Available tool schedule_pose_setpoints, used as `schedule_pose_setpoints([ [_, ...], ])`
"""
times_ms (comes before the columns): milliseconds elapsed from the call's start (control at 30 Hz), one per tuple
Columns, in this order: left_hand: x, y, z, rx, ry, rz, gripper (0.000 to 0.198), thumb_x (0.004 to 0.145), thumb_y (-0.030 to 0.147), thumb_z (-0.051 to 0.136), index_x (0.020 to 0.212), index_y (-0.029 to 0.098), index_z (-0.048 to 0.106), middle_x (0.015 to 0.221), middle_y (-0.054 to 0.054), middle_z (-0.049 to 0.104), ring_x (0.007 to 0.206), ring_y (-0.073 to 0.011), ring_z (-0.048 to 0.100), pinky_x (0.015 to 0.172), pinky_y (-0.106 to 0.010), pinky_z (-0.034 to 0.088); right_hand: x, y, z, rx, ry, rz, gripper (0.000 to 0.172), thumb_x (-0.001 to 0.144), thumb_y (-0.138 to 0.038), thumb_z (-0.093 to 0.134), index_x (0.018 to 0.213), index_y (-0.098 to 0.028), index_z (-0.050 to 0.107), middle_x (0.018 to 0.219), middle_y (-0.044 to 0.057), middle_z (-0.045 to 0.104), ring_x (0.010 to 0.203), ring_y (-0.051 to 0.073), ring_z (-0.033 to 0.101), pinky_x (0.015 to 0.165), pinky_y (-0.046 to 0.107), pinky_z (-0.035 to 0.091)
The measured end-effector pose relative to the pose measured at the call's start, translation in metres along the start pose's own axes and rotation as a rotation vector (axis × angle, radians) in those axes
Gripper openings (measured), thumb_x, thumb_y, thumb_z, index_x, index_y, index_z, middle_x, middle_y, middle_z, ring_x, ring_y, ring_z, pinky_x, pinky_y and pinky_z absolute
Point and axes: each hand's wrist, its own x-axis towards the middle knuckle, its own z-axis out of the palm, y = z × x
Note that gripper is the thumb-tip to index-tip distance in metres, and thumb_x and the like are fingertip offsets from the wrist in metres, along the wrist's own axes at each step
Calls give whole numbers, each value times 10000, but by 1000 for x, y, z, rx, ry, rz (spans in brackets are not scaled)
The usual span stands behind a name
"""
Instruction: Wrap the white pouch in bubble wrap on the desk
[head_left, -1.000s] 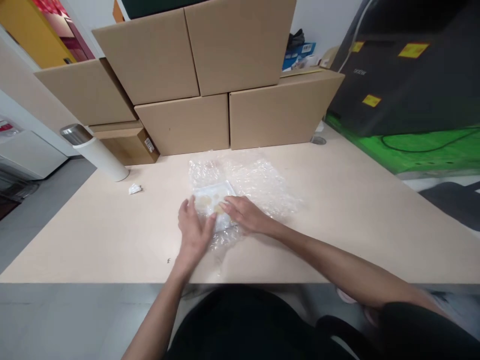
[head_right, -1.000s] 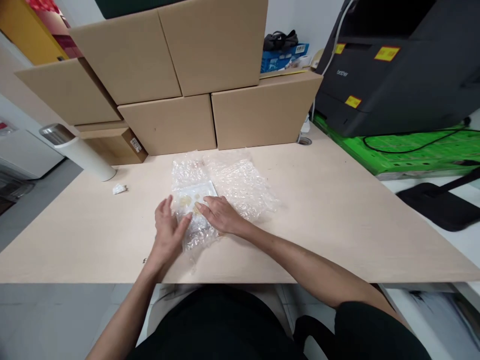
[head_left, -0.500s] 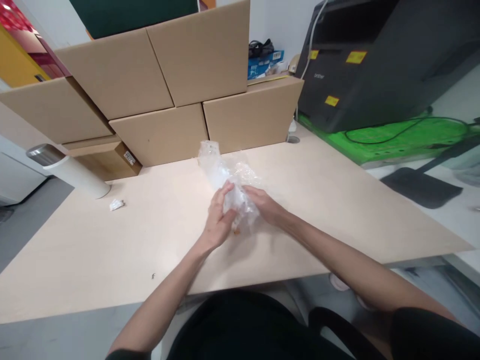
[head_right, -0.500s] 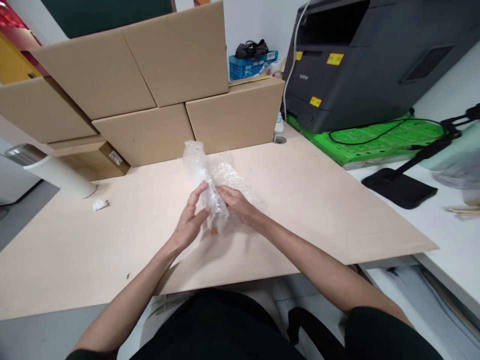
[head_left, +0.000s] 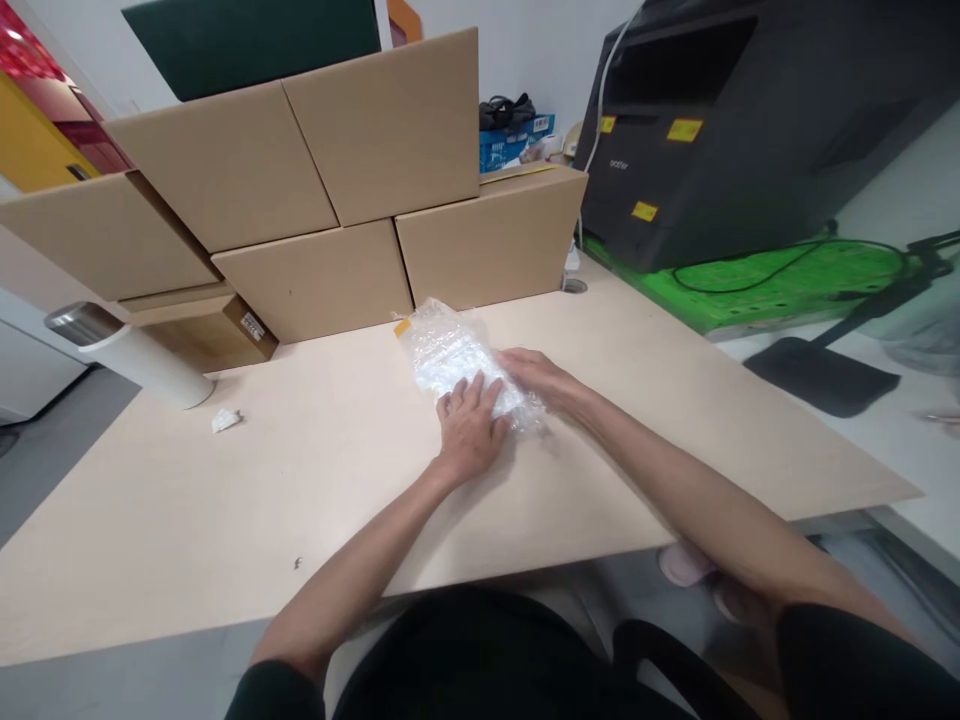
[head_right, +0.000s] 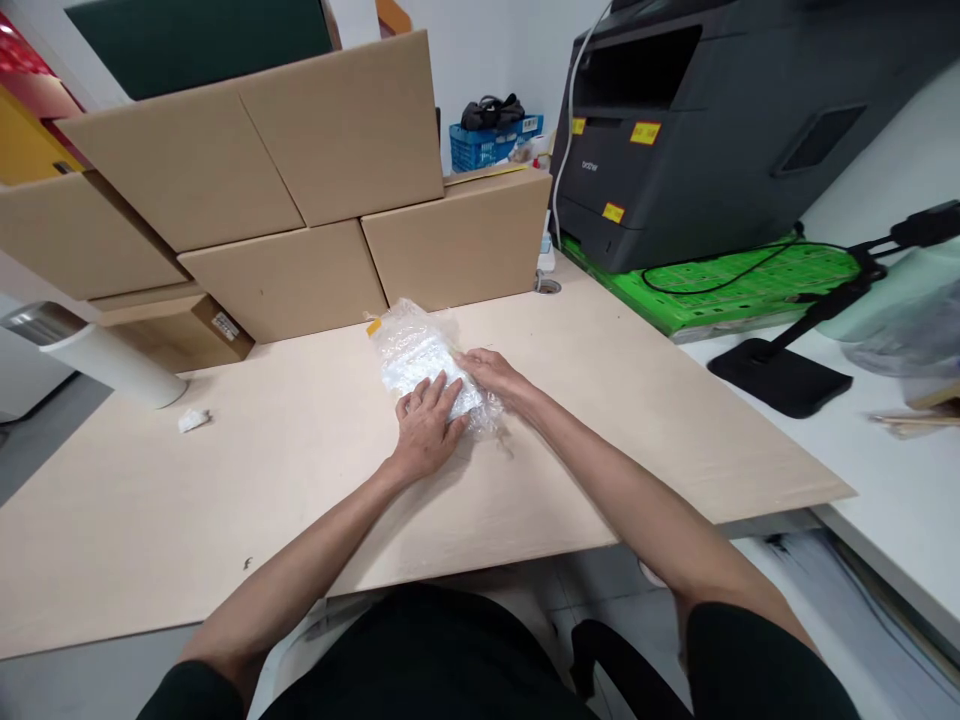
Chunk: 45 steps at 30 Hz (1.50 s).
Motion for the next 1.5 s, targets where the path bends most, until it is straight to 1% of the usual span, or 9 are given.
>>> schedule_pose_setpoints([
  [133, -4, -6, -1, -22, -16, 23, 556, 978, 410, 481, 1510, 264, 417, 1639, -76, 309, 1493, -376, 255, 1153, -586, 233, 13, -16, 13, 29, -92, 70, 346, 635, -387, 883, 719, -167, 629, 642, 13, 646, 641, 174, 591, 606, 280, 468],
  [333, -13, -31, -34, -191, 62, 45, 519, 1013, 489, 377, 1489, 299, 453, 1599, -41, 397, 1488, -330, 275, 1170, -576, 201, -3, -28, 24, 122, -218, 30, 283, 662, -300, 856, 842, -152, 696, 759, 27, 721, 694, 169, 645, 670, 276, 508],
  [500, -26, -70, -87, -251, 212, 26, 540, 994, 558, 371, 1449, 305, 516, 1626, -10, 342, 1544, -326, 113, 1204, -598, -49, -51, -39, 15, 148, -637, -37, 315, 678, -334, 857, 907, -151, 742, 857, 36, 744, 736, 152, 672, 719, 272, 521],
  [600, -42, -83, -107, -672, 49, 72, 613, 959, 683, 354, 1414, 326, 559, 1578, -4, 430, 1514, -321, 248, 1239, -536, 70, -81, -46, 14, 229, -777, 20, 316, 682, -348, 851, 904, -153, 740, 826, 32, 731, 697, 152, 672, 677, 275, 522],
  [767, -57, -82, -92, -1710, -279, -160, 860, 892, 809, 278, 1407, 186, 569, 1399, -139, 614, 1372, -374, 487, 1164, -512, 338, -93, -49, 32, 408, -587, 0, 319, 630, -357, 869, 833, -167, 711, 693, -20, 661, 572, 106, 590, 546, 228, 438],
  [1000, -40, -77, -51, -2235, -22, -516, 744, 956, 688, 322, 1349, 108, 572, 1202, -180, 717, 1199, -385, 634, 1085, -567, 418, -52, -29, 68, 304, -179, -10, 375, 617, -482, 825, 757, -184, 646, 615, -39, 584, 547, 118, 517, 554, 264, 409],
  [1133, -37, -87, -42, -2101, 6, -541, 713, 892, 682, 498, 1297, 101, 584, 1139, -197, 723, 1105, -376, 677, 992, -527, 501, -27, -12, 75, 34, 5, -26, 408, 690, -537, 723, 613, -214, 485, 546, -53, 467, 516, 112, 431, 516, 262, 347],
  [1300, -33, -103, -35, -1429, 263, -598, 672, 816, 437, 727, 1378, 159, 486, 1053, -126, 698, 886, -262, 704, 836, -408, 565, -7, 3, 74, -114, 107, -79, 381, 713, -507, 707, 619, -219, 477, 590, -41, 465, 587, 130, 438, 555, 262, 340],
  [1500, -33, -122, -38, -854, 339, -502, 819, 815, 476, 717, 1511, 227, 362, 1337, -159, 487, 986, -246, 629, 956, -483, 503, -3, 19, 70, -537, 209, -409, 365, 845, -471, 585, 1108, -219, 621, 1144, 122, 639, 1052, 294, 567, 927, 429, 454],
])
